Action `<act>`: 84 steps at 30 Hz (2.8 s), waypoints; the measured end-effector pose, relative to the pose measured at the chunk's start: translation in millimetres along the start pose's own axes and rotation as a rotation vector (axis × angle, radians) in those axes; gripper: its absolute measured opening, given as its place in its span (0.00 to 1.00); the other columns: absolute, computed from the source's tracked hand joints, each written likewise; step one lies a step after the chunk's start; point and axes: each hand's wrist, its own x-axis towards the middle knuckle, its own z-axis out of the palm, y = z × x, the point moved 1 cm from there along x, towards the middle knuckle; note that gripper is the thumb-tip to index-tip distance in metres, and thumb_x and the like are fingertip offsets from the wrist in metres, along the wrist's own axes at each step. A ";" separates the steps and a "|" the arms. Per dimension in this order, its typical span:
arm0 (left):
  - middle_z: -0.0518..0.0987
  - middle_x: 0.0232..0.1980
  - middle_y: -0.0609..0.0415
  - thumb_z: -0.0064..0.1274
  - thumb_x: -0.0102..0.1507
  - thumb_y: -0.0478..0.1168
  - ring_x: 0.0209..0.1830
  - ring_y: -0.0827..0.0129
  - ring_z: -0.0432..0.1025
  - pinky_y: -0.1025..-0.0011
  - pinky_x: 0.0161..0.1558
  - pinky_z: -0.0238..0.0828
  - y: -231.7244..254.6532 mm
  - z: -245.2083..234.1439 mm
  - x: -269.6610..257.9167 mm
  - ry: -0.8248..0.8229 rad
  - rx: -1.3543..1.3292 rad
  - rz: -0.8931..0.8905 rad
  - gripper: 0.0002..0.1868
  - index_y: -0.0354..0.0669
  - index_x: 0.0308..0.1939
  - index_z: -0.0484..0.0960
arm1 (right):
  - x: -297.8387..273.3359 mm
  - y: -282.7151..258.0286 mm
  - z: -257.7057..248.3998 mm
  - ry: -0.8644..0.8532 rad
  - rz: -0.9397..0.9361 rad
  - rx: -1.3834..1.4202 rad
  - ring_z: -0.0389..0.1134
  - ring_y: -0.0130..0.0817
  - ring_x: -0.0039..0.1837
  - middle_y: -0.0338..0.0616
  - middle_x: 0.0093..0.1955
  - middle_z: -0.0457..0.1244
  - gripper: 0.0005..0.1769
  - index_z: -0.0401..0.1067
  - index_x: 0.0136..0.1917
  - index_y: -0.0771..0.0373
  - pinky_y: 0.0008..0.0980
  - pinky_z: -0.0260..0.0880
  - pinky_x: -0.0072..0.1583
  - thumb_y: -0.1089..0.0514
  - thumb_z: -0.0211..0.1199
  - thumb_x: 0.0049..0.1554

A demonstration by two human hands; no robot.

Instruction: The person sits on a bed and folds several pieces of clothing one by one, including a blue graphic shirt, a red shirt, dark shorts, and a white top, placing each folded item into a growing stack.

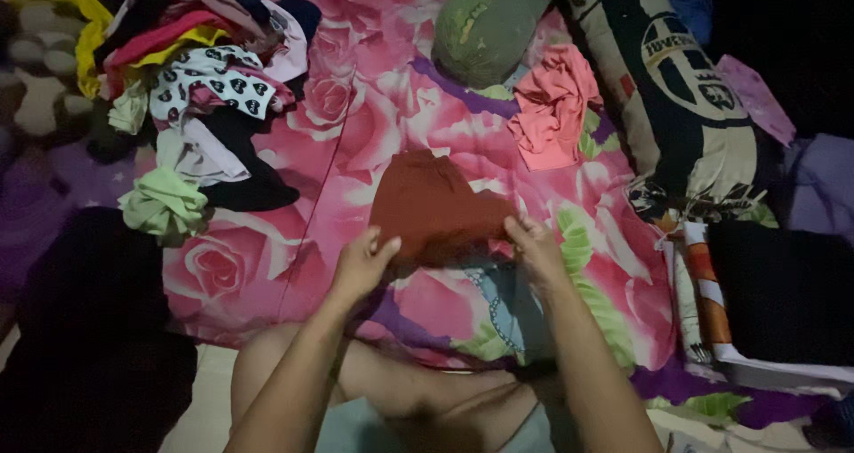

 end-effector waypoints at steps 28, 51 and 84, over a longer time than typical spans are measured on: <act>0.74 0.29 0.63 0.61 0.67 0.46 0.30 0.79 0.64 0.74 0.33 0.61 215.3 -88.1 114.3 0.258 -0.349 0.306 0.14 0.37 0.36 0.85 | 23.9 -251.8 -61.9 0.047 -0.436 0.271 0.68 0.27 0.48 0.37 0.47 0.69 0.11 0.75 0.50 0.63 0.27 0.68 0.56 0.53 0.59 0.65; 0.84 0.35 0.46 0.61 0.57 0.43 0.36 0.54 0.78 0.62 0.42 0.73 -32.6 27.9 -65.3 0.213 -0.077 0.148 0.12 0.37 0.33 0.82 | -24.5 88.7 1.8 0.164 -0.147 -0.283 0.67 0.26 0.39 0.39 0.36 0.69 0.12 0.78 0.45 0.65 0.31 0.68 0.45 0.53 0.66 0.57; 0.43 0.83 0.45 0.42 0.66 0.61 0.82 0.46 0.35 0.30 0.71 0.29 3.3 75.0 26.1 -0.172 0.701 0.189 0.36 0.63 0.77 0.57 | 11.5 8.9 108.7 0.050 -0.602 -1.113 0.48 0.53 0.79 0.60 0.79 0.49 0.36 0.55 0.77 0.64 0.66 0.43 0.72 0.47 0.55 0.61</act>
